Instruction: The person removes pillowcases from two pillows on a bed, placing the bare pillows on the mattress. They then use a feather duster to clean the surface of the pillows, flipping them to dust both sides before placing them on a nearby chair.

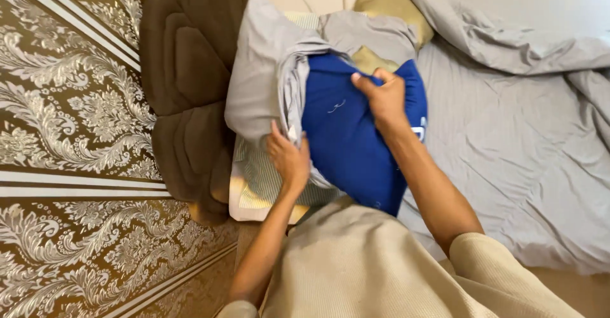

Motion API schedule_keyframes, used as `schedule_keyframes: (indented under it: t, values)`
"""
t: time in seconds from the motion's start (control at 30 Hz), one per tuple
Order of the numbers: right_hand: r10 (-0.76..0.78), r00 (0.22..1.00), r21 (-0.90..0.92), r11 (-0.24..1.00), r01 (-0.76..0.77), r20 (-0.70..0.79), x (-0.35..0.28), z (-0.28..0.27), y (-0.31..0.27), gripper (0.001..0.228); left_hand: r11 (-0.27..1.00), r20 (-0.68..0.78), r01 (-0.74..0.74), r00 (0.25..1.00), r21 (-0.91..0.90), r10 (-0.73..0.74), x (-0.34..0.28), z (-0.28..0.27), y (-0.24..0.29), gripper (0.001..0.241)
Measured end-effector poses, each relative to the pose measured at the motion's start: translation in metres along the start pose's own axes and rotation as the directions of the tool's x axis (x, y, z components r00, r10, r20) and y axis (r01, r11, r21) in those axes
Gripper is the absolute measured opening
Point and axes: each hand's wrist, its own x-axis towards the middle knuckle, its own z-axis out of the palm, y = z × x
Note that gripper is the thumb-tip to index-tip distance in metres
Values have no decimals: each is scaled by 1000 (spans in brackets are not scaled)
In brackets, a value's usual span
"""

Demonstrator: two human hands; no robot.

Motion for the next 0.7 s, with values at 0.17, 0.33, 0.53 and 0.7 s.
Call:
schedule_keyframes:
  t: [0.17,0.33,0.53,0.7]
  values:
    - [-186,980,-483,866,127,-76,60,-33,40,40,967,46,-89,996,240,81,36,-12,-58,55]
    - [-312,915,-949,104,299,254,-7,7,117,48,919,479,-57,865,391,-150,35,103,-135,53]
    - [-145,864,-806,312,503,483,-116,25,95,87,953,380,252,876,166,-298,-18,140,-179,52]
    - [-372,702,-622,327,712,608,-104,28,82,93,715,142,434,890,-548,-433,31,65,-74,42]
